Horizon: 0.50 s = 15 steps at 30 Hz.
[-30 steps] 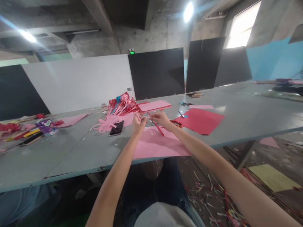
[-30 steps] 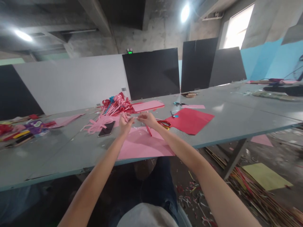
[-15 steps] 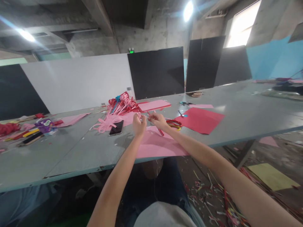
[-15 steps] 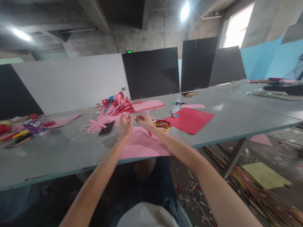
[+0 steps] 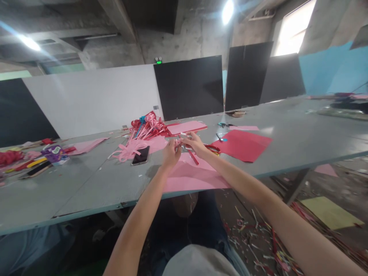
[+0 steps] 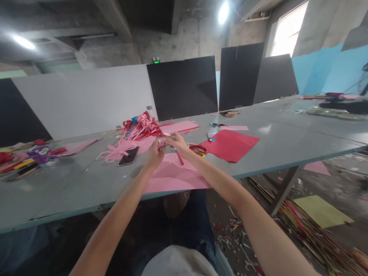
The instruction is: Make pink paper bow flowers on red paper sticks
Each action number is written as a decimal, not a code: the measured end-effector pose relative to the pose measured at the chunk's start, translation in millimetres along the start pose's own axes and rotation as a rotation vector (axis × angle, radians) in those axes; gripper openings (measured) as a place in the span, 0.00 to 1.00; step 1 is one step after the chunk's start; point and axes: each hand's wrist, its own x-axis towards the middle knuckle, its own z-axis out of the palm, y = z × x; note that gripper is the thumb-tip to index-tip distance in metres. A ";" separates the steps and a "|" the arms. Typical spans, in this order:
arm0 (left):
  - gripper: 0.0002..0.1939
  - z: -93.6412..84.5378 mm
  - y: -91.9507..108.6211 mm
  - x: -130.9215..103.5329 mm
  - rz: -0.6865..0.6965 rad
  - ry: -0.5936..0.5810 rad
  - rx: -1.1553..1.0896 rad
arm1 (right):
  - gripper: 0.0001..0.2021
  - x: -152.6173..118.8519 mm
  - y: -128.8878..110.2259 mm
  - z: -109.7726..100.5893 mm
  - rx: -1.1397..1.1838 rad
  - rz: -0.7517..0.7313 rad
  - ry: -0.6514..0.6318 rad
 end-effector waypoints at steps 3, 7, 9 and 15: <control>0.09 -0.6 -0.2 -0.3 0.011 -0.008 -0.008 | 0.19 2.0 4.2 -2.1 0.001 0.014 -0.019; 0.08 0.2 0.6 -0.4 -0.022 -0.010 -0.089 | 0.18 2.0 6.1 -2.2 0.022 0.037 -0.039; 0.07 0.5 1.6 -0.4 -0.048 -0.014 -0.155 | 0.18 0.9 4.9 -1.6 0.039 0.038 -0.054; 0.06 -4.5 4.5 0.0 -0.075 -0.133 -0.362 | 0.19 -2.8 1.9 -1.0 0.071 0.044 -0.135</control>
